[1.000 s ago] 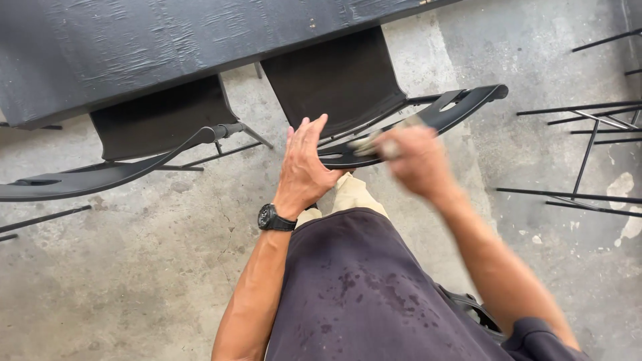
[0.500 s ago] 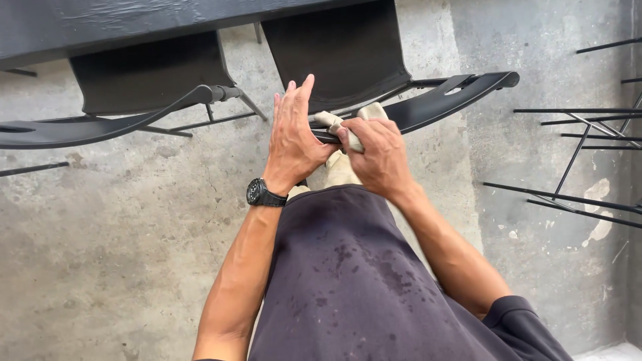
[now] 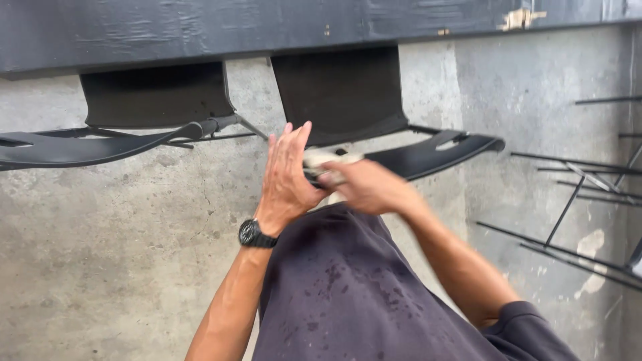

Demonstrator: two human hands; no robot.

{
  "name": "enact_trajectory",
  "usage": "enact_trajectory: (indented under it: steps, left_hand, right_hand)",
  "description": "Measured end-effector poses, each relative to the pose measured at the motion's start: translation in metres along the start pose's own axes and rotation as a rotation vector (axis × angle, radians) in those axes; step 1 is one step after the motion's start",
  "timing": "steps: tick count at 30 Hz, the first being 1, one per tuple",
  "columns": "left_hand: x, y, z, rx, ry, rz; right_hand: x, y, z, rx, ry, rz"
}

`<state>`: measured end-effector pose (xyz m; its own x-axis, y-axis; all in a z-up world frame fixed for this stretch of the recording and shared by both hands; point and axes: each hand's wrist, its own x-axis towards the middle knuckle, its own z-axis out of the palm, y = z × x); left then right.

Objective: Wiping down black folding chairs using a cloth.

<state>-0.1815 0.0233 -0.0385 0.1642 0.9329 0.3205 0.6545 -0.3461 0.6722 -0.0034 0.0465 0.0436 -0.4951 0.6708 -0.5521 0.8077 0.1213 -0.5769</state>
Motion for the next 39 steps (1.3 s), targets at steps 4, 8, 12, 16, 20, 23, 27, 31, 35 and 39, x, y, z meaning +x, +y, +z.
enact_trajectory:
  steps: [4,8,12,16,20,23,27,31,35,39]
  left_hand:
    - [-0.001,-0.003,-0.011,0.027,0.019,-0.058]
    - [0.003,0.022,-0.019,0.077,-0.016,-0.145]
    - [-0.009,0.027,-0.015,0.225,0.0,-0.244]
    - [-0.02,0.066,0.0,0.433,0.045,-0.225]
    - [-0.025,0.124,0.025,0.432,-0.088,-0.189]
    - [-0.023,0.132,0.057,0.426,-0.087,-0.222]
    - [-0.031,0.129,0.067,0.493,-0.072,-0.327]
    - [-0.028,0.122,0.066,0.498,-0.078,-0.302]
    - [-0.025,0.109,0.057,0.538,-0.002,-0.221]
    - [-0.033,0.104,0.065,0.541,0.062,-0.133]
  right_hand:
    - [0.012,-0.005,-0.005,0.158,-0.017,-0.184]
    - [-0.015,0.084,-0.049,0.03,-0.105,-0.204]
    - [-0.059,0.176,-0.125,-0.318,-0.163,0.241]
    - [-0.049,0.173,-0.121,-0.325,-0.203,0.118]
    - [-0.029,0.131,-0.081,-0.295,-0.212,-0.313]
    - [-0.037,0.116,-0.072,-0.007,-0.103,-0.548]
    - [-0.061,0.152,-0.072,-0.127,0.03,-0.149]
    - [-0.131,0.159,-0.145,-0.102,0.092,0.282]
    - [-0.206,0.214,-0.15,0.293,0.308,0.587]
    - [-0.231,0.387,-0.016,0.841,1.056,0.501]
